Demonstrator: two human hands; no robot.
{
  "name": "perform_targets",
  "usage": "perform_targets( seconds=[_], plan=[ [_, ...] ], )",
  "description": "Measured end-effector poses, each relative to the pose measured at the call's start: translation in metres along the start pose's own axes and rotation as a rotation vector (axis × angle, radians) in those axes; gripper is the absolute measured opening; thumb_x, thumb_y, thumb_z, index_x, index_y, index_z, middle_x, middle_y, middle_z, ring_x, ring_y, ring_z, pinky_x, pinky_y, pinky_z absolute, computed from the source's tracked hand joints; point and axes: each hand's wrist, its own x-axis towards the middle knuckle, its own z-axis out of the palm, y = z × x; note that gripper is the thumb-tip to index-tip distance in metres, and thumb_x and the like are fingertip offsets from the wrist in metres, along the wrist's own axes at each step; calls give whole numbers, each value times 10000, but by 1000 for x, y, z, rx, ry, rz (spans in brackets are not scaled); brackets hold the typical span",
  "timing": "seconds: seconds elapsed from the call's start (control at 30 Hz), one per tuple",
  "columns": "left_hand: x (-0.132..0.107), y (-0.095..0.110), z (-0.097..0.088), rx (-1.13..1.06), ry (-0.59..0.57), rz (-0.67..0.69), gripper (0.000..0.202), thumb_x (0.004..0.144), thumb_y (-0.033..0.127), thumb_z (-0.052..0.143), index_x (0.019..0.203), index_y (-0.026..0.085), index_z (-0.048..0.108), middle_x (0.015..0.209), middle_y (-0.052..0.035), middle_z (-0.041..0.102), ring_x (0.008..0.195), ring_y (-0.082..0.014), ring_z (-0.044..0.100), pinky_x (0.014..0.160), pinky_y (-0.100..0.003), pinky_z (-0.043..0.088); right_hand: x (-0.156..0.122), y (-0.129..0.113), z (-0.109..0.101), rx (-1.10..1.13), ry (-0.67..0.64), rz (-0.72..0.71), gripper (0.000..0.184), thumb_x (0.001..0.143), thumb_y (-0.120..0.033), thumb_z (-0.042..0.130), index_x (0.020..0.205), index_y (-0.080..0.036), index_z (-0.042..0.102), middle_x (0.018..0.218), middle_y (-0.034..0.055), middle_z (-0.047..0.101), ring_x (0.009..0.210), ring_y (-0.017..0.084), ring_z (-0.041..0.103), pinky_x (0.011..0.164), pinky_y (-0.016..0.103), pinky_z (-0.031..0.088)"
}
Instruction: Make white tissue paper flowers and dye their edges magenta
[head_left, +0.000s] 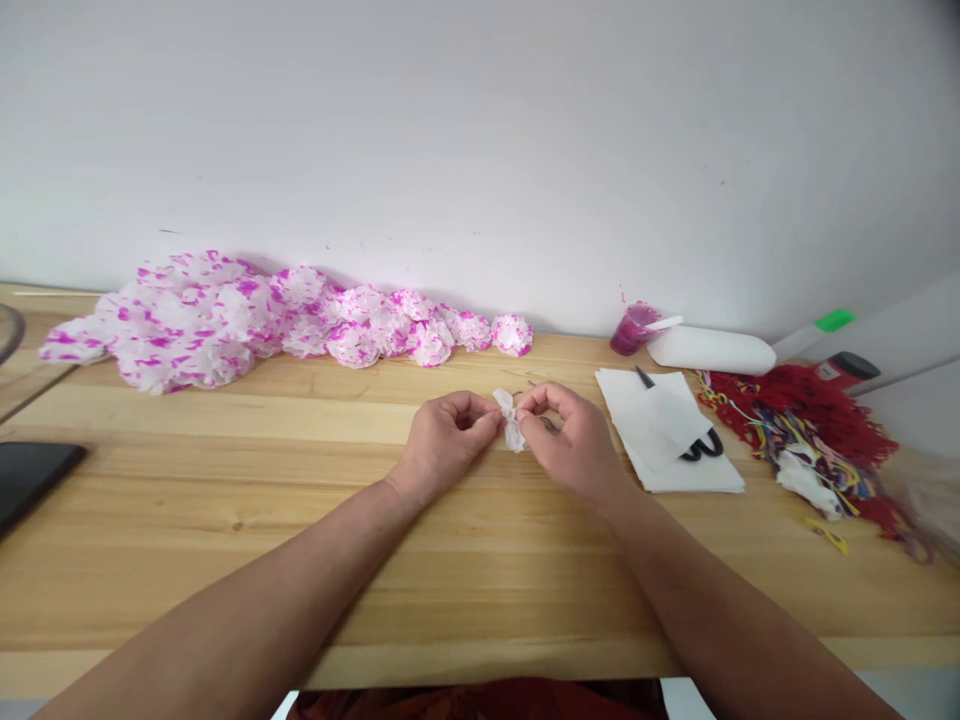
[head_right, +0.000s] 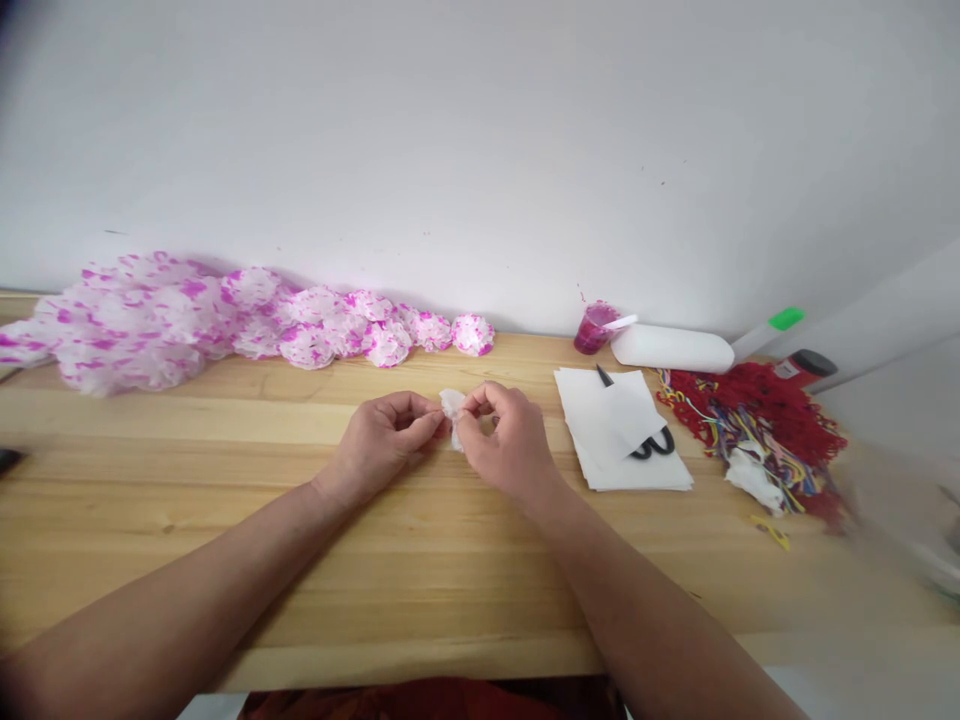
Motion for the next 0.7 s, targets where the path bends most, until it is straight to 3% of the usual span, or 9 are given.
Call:
perform_targets(
  seconds=[0.13,0.23,0.53,0.7],
  plan=[
    [1,-5,0,20,-24,36,216,765,374,729,758,166,671,687,-8,684,577,-109,554,533,-215,402,0,0,1,-13,6,-6,98,815,-321,668,848,-229,675,859,36,733,862,214,669,769,343,510],
    [1,-8,0,40,-44,50,203,782,364,719,778,166,677,724,-14,692,608,-111,565,553,-212,411,0,2,3,-67,15,-50,55,829,-280,649,800,-237,668,833,25,731,872,217,652,836,374,496],
    [3,-7,1,-172,-71,-97,277,742,404,760,785,170,618,766,-39,732,681,-139,662,687,-263,514,3,1,-1,18,11,58,114,821,-244,588,712,-218,608,739,-2,690,711,171,634,652,290,474],
    [3,-10,1,-109,-95,-25,253,781,391,732,785,165,619,726,-15,693,633,-111,612,629,-231,478,1,2,3,-44,59,-32,48,800,-252,642,759,-233,656,794,18,735,837,221,654,806,372,493]
  ],
)
